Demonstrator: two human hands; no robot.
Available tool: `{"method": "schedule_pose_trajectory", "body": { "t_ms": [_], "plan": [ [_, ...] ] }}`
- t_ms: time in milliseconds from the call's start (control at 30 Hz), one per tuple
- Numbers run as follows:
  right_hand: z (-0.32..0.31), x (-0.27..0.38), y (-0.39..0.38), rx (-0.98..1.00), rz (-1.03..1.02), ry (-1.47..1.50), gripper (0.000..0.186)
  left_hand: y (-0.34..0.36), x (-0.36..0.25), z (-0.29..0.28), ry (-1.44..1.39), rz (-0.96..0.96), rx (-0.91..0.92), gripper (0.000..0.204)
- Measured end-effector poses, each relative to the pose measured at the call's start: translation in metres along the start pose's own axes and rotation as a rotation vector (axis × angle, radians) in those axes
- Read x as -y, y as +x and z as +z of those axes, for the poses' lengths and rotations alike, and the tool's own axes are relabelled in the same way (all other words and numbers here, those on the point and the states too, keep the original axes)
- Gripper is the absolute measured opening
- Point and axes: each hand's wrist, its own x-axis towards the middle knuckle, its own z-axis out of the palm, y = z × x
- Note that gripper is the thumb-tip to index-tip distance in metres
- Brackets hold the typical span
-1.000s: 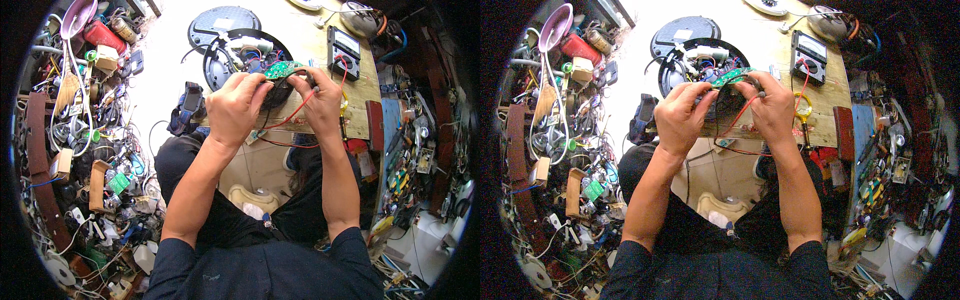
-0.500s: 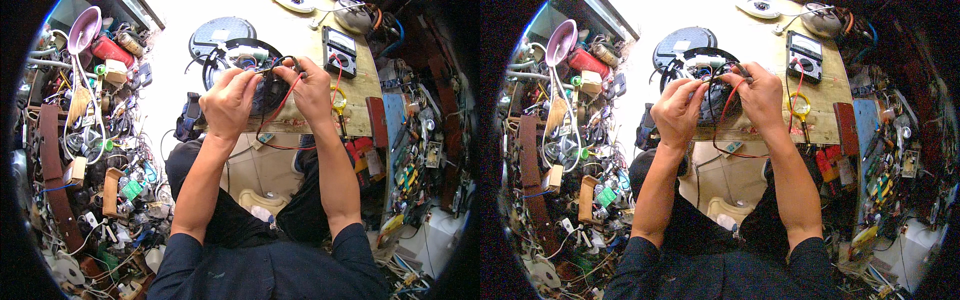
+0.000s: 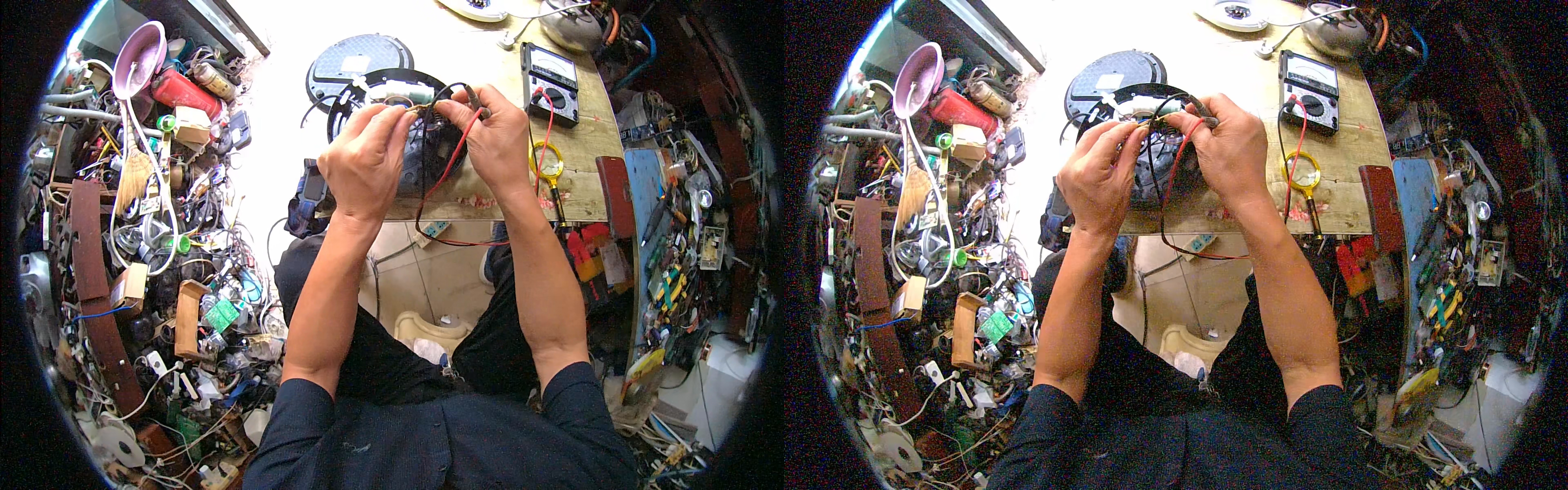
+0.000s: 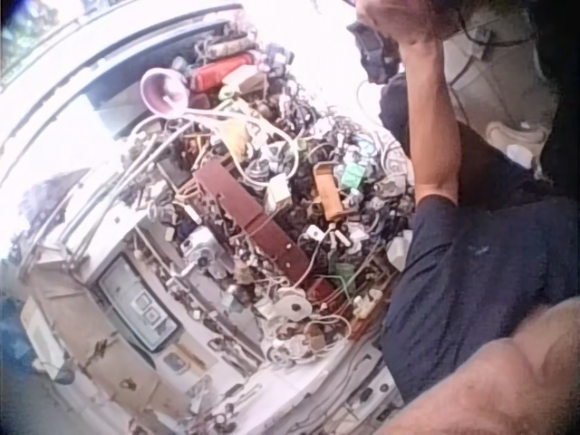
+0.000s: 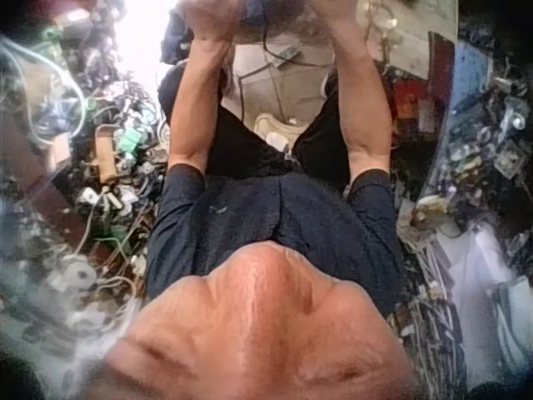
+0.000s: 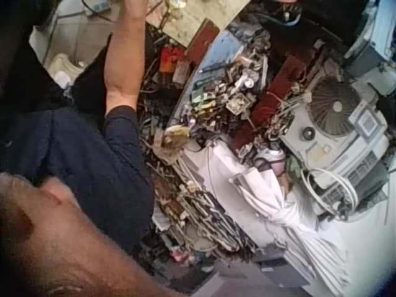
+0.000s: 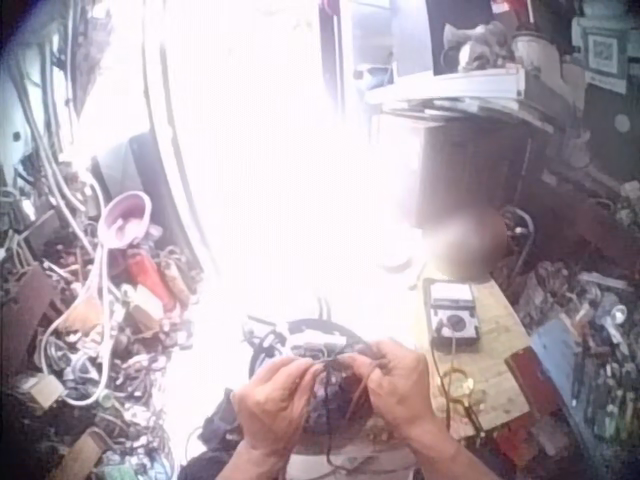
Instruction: The person inspects a disassembled electronic device using a magnifying glass and flashlight, then uses a multimeter to test connections on a circuit board. They manipulate wires and components within the device housing while seated at a cluttered workbench.
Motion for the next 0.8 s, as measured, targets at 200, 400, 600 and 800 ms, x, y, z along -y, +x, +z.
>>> {"method": "schedule_pose_trajectory", "body": {
  "t_ms": [200, 400, 600, 800],
  "plan": [
    [0.004, -0.005, 0.006, -0.007, -0.017, 0.152, 0.024, 0.003, 0.004, -0.002, 0.035, -0.02, 0.044, 0.013],
    [-0.011, -0.006, 0.0, -0.028, 0.017, 0.169, 0.024, 0.001, 0.007, -0.002, 0.045, -0.087, 0.07, 0.015],
    [-0.06, -0.017, -0.021, 0.228, -0.086, -0.136, 0.016, -0.001, 0.013, -0.01, 0.071, -0.165, 0.111, 0.017],
    [-0.061, -0.043, -0.023, 0.459, -0.593, -0.612, 0.012, -0.003, 0.022, -0.007, 0.009, -0.388, 0.182, 0.026]
  ]
}}
